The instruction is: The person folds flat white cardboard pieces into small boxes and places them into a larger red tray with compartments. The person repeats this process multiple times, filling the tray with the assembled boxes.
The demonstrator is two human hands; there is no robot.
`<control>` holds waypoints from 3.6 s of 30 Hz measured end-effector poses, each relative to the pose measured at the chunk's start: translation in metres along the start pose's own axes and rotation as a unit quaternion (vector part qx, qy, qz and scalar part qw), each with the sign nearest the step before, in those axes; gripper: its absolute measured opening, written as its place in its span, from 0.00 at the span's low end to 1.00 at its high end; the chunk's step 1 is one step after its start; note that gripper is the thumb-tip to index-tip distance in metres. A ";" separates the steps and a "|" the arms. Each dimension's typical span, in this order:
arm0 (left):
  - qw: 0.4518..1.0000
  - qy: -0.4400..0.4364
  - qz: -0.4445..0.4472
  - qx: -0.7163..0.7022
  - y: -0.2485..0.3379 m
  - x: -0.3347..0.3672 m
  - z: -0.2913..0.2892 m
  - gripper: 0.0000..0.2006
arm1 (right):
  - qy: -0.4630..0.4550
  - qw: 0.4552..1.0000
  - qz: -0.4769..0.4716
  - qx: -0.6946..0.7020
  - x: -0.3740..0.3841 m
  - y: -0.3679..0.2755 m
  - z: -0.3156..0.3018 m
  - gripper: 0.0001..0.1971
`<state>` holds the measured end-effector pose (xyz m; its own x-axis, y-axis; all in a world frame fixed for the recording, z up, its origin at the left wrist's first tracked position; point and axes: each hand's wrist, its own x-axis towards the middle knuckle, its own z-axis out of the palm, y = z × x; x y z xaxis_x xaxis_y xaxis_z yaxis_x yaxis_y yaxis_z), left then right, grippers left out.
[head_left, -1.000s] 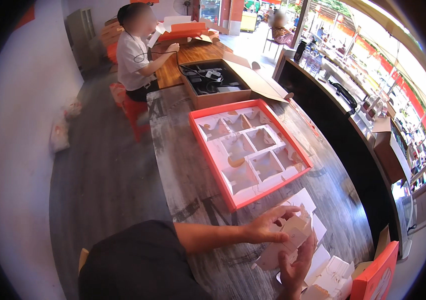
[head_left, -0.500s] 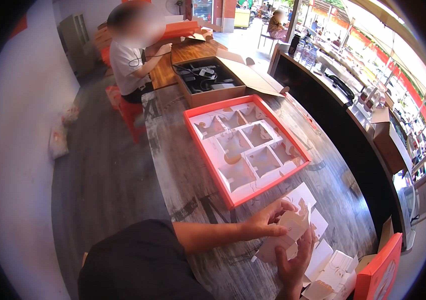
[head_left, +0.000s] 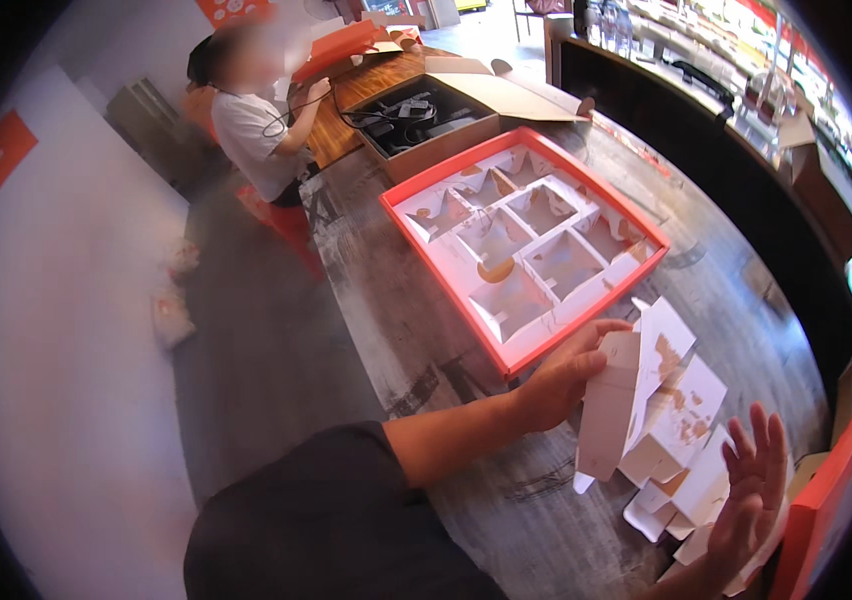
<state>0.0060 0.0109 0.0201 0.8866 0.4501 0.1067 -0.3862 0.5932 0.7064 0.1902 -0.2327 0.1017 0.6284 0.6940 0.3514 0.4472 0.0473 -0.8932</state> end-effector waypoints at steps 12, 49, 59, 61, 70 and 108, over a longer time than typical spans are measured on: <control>0.974 -0.006 0.092 0.207 -0.025 0.001 -0.014 0.48 | -0.095 0.963 -0.151 -0.204 -0.012 -0.016 0.090 0.45; 0.961 0.036 0.118 0.249 -0.044 0.003 -0.012 0.23 | 0.013 0.986 0.008 0.164 -0.023 0.084 0.122 0.20; 0.945 0.011 0.063 0.320 -0.031 0.000 -0.011 0.19 | 0.023 0.988 -0.065 0.135 -0.020 0.078 0.123 0.13; 0.943 0.009 0.061 0.327 -0.032 -0.002 -0.011 0.18 | 0.035 0.987 -0.045 0.151 -0.022 0.075 0.125 0.10; 0.938 0.012 0.083 0.335 -0.038 -0.009 -0.009 0.15 | 0.013 0.982 0.031 0.187 -0.022 0.061 0.128 0.02; 0.862 -0.188 0.310 0.354 -0.022 -0.004 0.009 0.39 | 0.012 0.927 0.180 0.329 -0.003 0.014 0.098 0.10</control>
<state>0.0134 -0.0093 0.0107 0.6373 0.2065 0.7424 -0.6814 -0.2989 0.6681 0.1322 -0.1633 0.0603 0.6795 0.7337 -0.0030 -0.2733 0.2493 -0.9291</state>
